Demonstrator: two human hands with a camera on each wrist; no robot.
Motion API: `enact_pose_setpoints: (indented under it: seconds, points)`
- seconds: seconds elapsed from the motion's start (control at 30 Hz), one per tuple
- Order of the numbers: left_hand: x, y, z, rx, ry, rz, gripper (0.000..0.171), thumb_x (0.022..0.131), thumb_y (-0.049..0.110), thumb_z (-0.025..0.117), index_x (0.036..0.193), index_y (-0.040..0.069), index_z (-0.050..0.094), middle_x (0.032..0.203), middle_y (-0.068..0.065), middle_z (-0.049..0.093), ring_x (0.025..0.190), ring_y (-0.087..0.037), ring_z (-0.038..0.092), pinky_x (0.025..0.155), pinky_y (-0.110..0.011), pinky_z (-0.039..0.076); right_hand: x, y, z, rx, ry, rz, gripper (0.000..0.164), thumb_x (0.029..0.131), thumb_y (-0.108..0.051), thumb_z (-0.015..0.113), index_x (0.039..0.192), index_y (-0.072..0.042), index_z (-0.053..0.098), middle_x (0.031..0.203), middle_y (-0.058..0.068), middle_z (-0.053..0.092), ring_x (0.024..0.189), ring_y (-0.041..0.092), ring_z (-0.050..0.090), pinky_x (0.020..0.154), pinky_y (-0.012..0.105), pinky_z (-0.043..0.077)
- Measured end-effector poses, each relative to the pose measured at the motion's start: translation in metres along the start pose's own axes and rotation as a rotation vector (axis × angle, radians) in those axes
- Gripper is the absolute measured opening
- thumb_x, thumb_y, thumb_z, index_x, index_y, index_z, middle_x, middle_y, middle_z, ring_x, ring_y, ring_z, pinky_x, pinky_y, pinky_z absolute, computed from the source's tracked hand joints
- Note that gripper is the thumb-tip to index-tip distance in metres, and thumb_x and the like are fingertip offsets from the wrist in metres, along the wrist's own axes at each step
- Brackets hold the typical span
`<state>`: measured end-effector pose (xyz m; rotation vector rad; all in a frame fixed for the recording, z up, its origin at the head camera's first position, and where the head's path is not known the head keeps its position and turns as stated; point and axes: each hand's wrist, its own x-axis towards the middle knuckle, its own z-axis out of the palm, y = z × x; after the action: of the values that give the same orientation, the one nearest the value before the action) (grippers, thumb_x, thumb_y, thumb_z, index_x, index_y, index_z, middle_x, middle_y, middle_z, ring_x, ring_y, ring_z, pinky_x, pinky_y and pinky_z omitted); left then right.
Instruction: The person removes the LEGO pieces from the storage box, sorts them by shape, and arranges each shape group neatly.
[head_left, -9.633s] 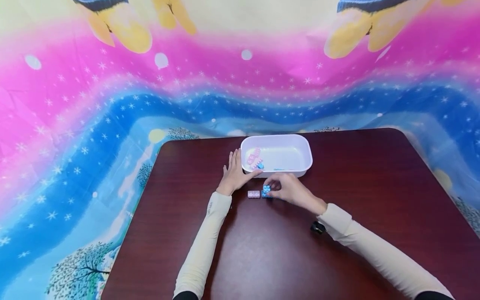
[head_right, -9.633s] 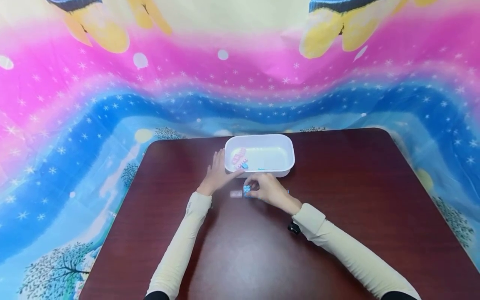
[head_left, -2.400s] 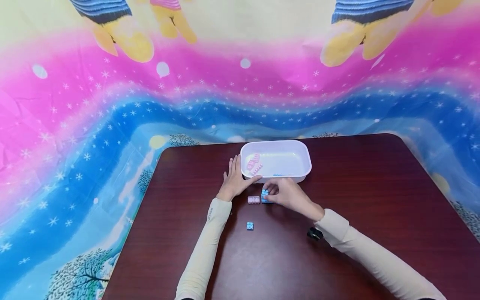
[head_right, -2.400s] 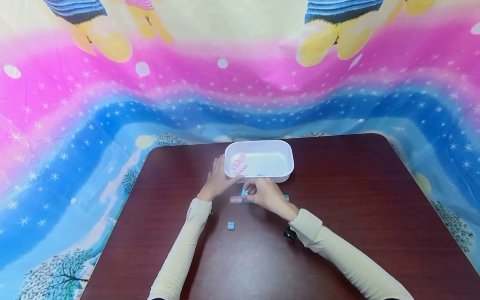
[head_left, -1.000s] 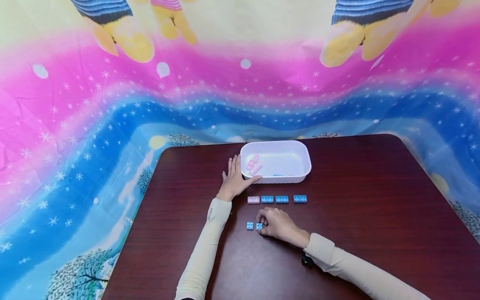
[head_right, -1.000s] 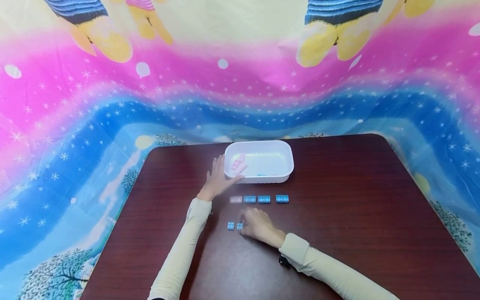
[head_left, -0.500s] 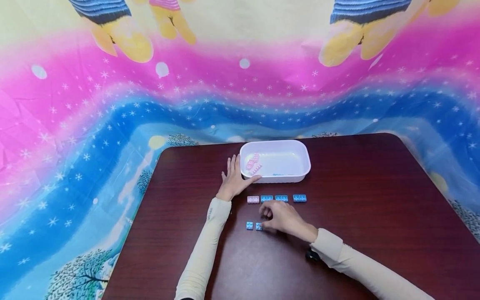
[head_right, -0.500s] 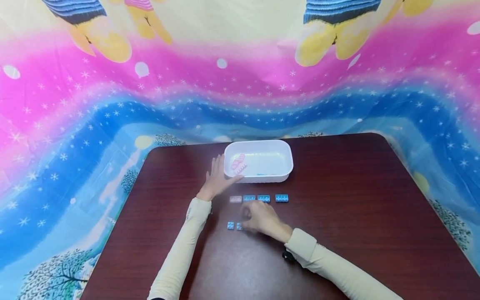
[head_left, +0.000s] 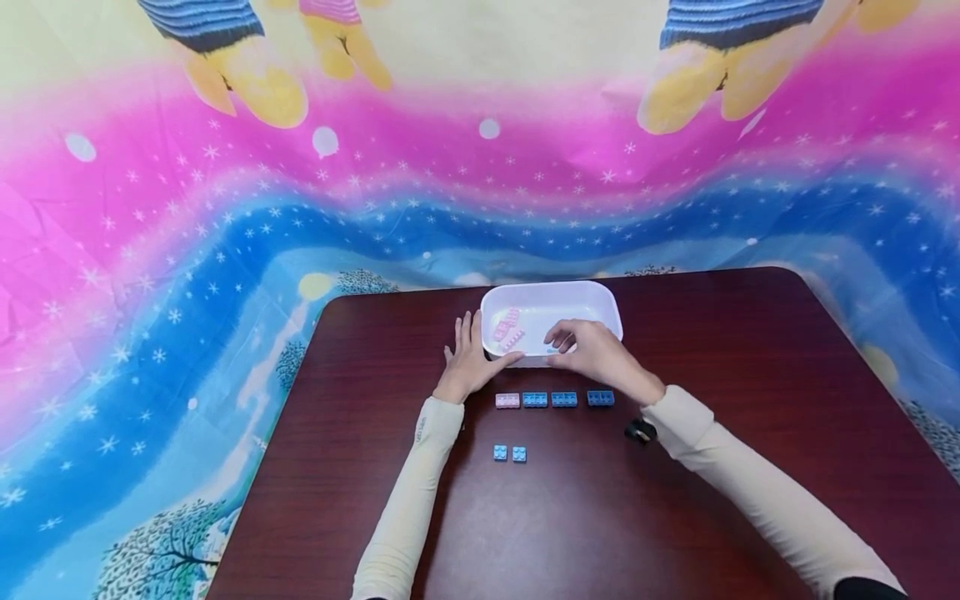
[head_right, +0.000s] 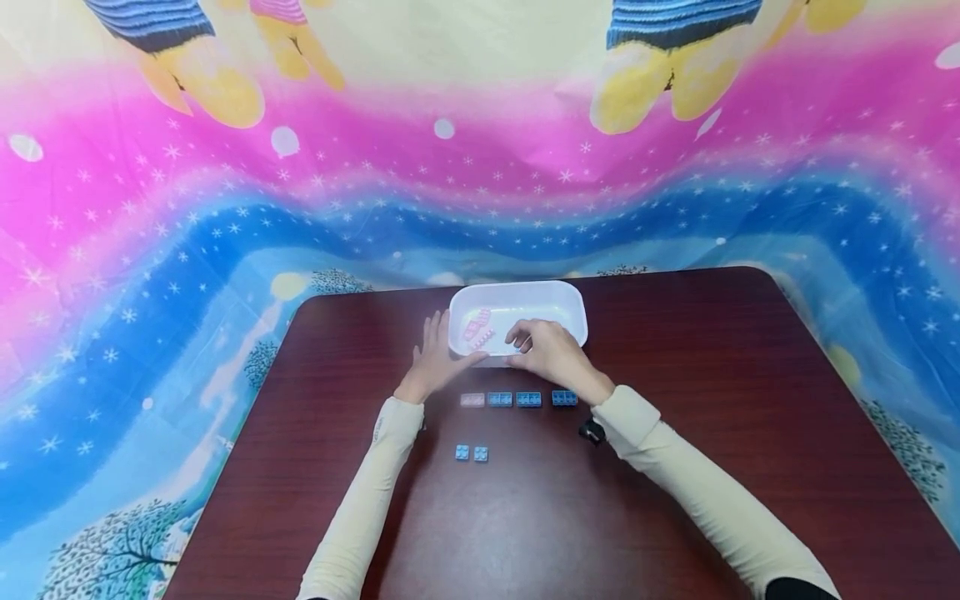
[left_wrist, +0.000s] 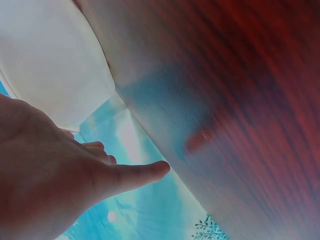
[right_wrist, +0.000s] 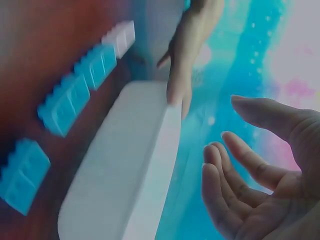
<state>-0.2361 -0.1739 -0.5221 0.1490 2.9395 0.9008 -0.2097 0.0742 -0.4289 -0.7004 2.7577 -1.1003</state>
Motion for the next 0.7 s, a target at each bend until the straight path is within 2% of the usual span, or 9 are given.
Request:
enact_pose_setpoints:
  seconds: [0.37,0.7]
  points:
    - [-0.003,0.002,-0.002,-0.015,0.013,-0.001,0.119,0.091,0.069,0.069,0.172,0.014,0.002,0.177,-0.018,0.004,0.163,-0.037,-0.001,0.118,-0.077,0.017,0.037,0.021,-0.008,-0.061,0.025,-0.006,0.028,0.089,-0.013,0.086,0.108,0.003,0.075,0.096,0.015,0.076,0.095,0.035,0.072,0.085,0.050,0.056]
    - [-0.002,0.001,-0.001,-0.020,0.005,-0.001,0.121,0.090,0.072,0.068,0.172,0.015,0.000,0.177,-0.018,0.003,0.163,-0.036,-0.003,0.118,-0.077,0.016,0.060,0.033,0.003,-0.008,0.005,0.032,0.029,0.090,-0.014,0.085,0.111,0.004,0.075,0.102,0.017,0.076,0.098,0.034,0.071,0.089,0.050,0.056]
